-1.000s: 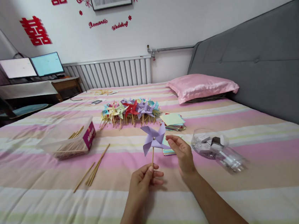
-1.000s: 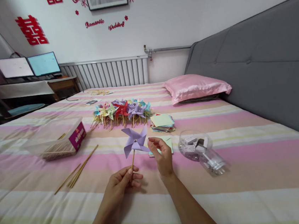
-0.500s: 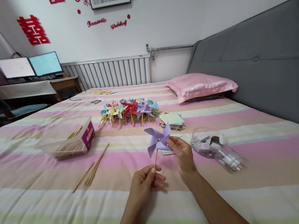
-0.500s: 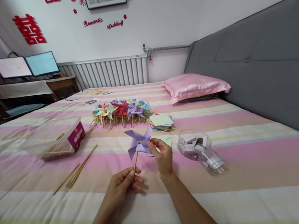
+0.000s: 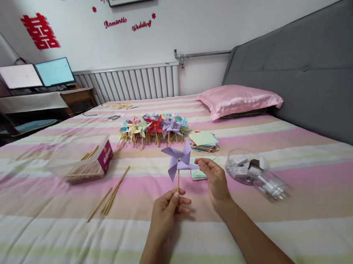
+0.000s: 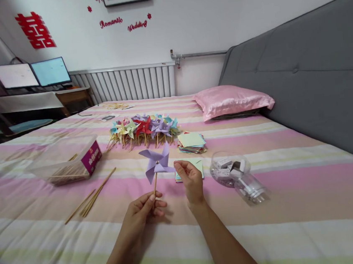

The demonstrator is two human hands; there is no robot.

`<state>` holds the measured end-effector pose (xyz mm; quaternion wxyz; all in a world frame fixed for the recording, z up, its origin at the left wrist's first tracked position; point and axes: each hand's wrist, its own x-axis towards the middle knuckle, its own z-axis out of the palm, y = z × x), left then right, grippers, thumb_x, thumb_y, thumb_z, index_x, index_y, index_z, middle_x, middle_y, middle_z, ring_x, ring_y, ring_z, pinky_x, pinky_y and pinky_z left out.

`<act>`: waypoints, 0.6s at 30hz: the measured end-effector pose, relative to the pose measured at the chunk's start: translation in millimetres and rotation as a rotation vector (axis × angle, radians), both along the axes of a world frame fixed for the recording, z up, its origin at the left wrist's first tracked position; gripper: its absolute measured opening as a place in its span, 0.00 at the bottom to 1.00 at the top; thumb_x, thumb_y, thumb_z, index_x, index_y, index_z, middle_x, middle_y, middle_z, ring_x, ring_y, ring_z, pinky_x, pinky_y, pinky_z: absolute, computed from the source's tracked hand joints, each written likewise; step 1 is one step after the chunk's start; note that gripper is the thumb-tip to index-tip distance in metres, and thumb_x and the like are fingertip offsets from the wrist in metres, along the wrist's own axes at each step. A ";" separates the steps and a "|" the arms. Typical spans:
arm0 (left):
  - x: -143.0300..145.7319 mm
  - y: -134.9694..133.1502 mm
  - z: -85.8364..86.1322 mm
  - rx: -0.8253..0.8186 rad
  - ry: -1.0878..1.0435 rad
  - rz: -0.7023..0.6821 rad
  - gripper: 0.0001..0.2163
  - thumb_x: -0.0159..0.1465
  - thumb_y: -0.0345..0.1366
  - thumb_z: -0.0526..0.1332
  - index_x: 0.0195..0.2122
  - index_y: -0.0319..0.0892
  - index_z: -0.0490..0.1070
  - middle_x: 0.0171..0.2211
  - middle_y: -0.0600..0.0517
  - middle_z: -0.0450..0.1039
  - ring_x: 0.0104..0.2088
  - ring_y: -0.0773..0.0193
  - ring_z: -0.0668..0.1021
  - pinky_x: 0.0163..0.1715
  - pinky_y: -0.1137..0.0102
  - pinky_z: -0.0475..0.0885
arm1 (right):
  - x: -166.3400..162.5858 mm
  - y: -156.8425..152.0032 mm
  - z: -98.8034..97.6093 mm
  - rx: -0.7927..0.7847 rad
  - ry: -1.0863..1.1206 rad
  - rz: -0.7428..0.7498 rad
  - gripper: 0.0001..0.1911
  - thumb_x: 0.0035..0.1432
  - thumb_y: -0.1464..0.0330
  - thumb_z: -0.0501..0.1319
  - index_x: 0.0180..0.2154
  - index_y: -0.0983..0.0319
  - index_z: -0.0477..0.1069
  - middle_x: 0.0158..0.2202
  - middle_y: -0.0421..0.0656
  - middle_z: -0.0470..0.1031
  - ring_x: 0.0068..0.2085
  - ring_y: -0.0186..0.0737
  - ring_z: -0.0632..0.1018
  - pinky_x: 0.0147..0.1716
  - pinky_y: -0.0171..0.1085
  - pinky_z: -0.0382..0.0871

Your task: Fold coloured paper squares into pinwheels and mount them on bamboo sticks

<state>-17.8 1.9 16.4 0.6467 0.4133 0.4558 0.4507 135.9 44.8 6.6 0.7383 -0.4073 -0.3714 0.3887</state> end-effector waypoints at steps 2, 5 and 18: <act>-0.8 -0.1 1.2 -0.003 -0.028 0.027 0.19 0.50 0.48 0.68 0.35 0.36 0.73 0.27 0.48 0.78 0.21 0.68 0.76 0.25 0.73 0.72 | -0.3 0.0 -0.6 -0.013 0.006 0.012 0.14 0.49 0.57 0.65 0.32 0.61 0.76 0.34 0.43 0.77 0.37 0.39 0.74 0.40 0.38 0.65; -1.2 0.2 0.3 -0.001 -0.036 0.034 0.19 0.50 0.48 0.68 0.35 0.36 0.73 0.27 0.47 0.78 0.22 0.68 0.76 0.27 0.71 0.72 | -0.7 0.6 -2.7 -0.030 0.013 0.030 0.15 0.51 0.56 0.64 0.33 0.62 0.76 0.36 0.44 0.77 0.38 0.39 0.74 0.40 0.38 0.65; 1.8 3.2 -19.9 0.111 0.109 -0.162 0.18 0.56 0.49 0.63 0.33 0.36 0.71 0.27 0.47 0.77 0.21 0.66 0.76 0.27 0.70 0.70 | 1.5 -1.7 4.7 -0.061 0.179 0.188 0.14 0.39 0.64 0.71 0.30 0.63 0.75 0.26 0.40 0.76 0.27 0.34 0.72 0.29 0.34 0.65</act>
